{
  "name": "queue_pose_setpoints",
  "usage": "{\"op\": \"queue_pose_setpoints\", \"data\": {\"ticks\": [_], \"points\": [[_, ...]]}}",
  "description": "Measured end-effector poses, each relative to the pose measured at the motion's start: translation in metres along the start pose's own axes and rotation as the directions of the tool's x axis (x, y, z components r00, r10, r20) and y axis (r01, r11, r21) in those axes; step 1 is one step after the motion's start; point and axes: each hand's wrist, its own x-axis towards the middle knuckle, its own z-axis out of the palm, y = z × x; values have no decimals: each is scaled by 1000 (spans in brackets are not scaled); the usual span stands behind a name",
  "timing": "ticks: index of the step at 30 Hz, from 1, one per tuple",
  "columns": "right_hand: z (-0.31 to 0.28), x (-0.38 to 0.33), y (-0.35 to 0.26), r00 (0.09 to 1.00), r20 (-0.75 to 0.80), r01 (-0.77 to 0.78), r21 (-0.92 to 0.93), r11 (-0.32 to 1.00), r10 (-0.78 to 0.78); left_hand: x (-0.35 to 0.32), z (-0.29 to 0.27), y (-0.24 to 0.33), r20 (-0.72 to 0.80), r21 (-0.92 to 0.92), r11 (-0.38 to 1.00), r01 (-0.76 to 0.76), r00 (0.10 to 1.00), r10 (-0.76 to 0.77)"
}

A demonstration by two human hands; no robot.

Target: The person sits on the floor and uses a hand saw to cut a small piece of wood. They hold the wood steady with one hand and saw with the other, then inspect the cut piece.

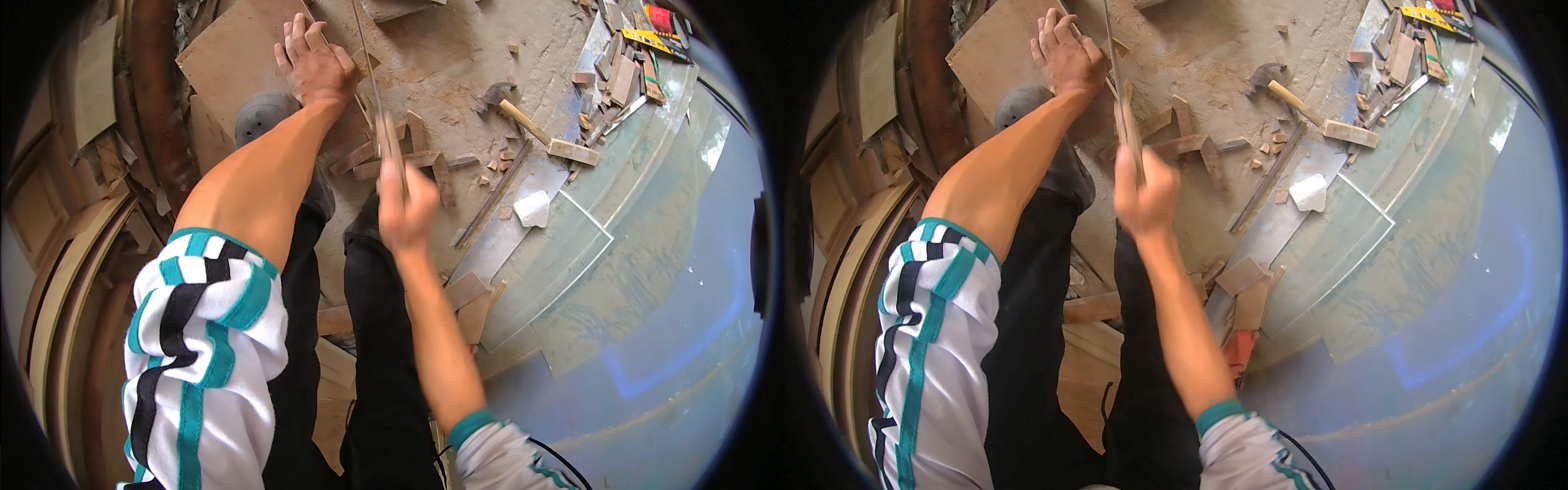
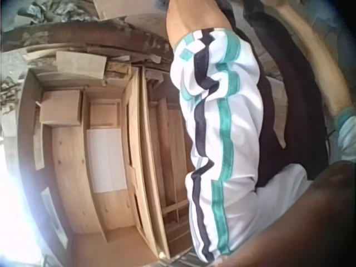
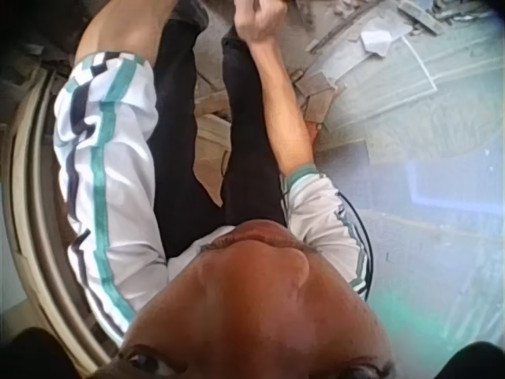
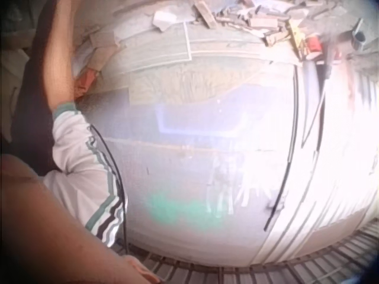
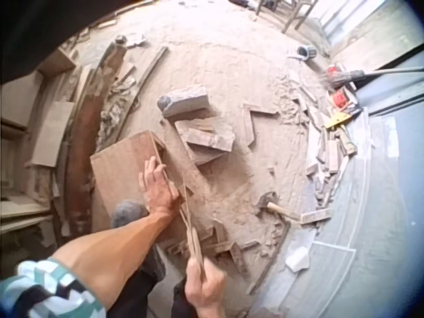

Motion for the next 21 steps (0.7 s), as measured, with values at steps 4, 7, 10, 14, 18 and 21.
{"op": "queue_pose_setpoints", "data": {"ticks": [4, 7, 10, 14, 18, 21], "points": [[-35, -97, -17, 1000, -8, -29, 25, 999, 29, -3, -10, -6, -9, 17, 999, 48, 999, -48], [-5, -47, 1, 997, -46, 70, 29, 997, -68, 0, -6, 0, -26, -31, 999, 29, 999, -30], [23, 33, 7, 998, -38, -47, 74, 996, 50, -1, -4, 7, 7, -11, 999, 30, 1000, -30], [-20, -79, -2, 999, 14, -37, 16, 999, 37, -4, -6, -9, -8, 14, 999, 48, 999, -48], [-14, -73, -11, 999, -15, 44, 3, 999, -43, -2, -9, -4, 9, -1, 997, 78, 997, -78], [30, 30, 26, 997, -68, 39, -33, 999, -41, -1, -4, 9, 7, -27, 999, 33, 999, -33]]}}
